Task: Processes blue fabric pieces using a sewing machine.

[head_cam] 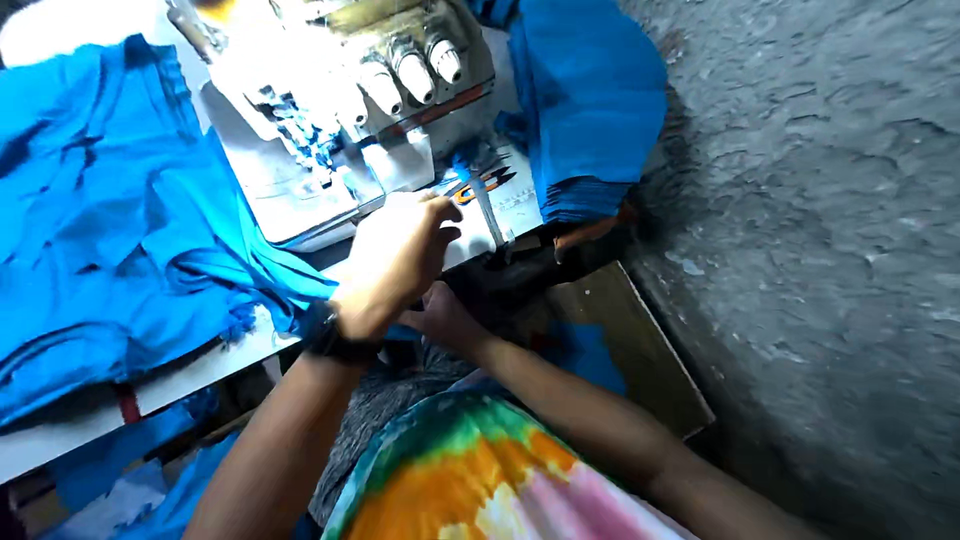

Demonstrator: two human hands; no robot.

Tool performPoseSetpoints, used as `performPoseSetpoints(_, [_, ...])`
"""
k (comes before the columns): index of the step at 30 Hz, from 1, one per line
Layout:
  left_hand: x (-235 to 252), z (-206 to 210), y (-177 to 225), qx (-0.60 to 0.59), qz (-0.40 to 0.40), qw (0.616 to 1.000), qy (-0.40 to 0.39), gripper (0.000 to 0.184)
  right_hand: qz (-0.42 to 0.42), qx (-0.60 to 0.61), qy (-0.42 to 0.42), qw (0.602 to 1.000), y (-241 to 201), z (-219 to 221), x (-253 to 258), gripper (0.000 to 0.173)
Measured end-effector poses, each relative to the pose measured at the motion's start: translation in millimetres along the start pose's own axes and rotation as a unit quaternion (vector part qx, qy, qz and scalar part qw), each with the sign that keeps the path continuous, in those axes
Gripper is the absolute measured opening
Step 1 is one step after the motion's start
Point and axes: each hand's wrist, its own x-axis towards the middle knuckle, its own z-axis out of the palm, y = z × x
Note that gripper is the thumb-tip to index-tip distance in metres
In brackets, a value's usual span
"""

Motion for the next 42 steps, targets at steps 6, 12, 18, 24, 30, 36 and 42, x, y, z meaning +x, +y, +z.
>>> performPoseSetpoints(6, [76,74,-11,0.183,-0.024,0.982,-0.035,0.018,0.050,-0.046,0.029,0.997,4,-4,0,0.023])
performPoseSetpoints(12, [78,77,-5,0.165,-0.026,0.984,-0.057,0.021,0.038,-0.041,0.059,0.997,17,-8,2,0.033])
performPoseSetpoints(18, [-20,-2,-15,-0.068,-0.028,0.994,-0.080,0.043,-0.120,-0.027,-0.010,0.992,20,-13,1,0.014])
performPoseSetpoints(24, [-153,-56,-49,-0.498,-0.203,0.829,0.153,0.026,-0.115,0.007,-0.019,0.993,5,-11,-5,0.021])
performPoseSetpoints(30, [-175,-4,-59,-0.670,-0.149,0.720,0.101,0.044,-0.120,-0.060,0.033,0.990,-8,-10,-12,0.035])
performPoseSetpoints(36, [-161,-4,-60,-0.597,-0.152,0.783,0.086,0.040,-0.063,-0.031,0.061,0.996,-11,-9,-20,0.042])
performPoseSetpoints(42, [-167,-1,-62,-0.554,-0.173,0.800,0.148,0.040,-0.050,-0.059,-0.008,0.997,-23,-11,-28,0.016])
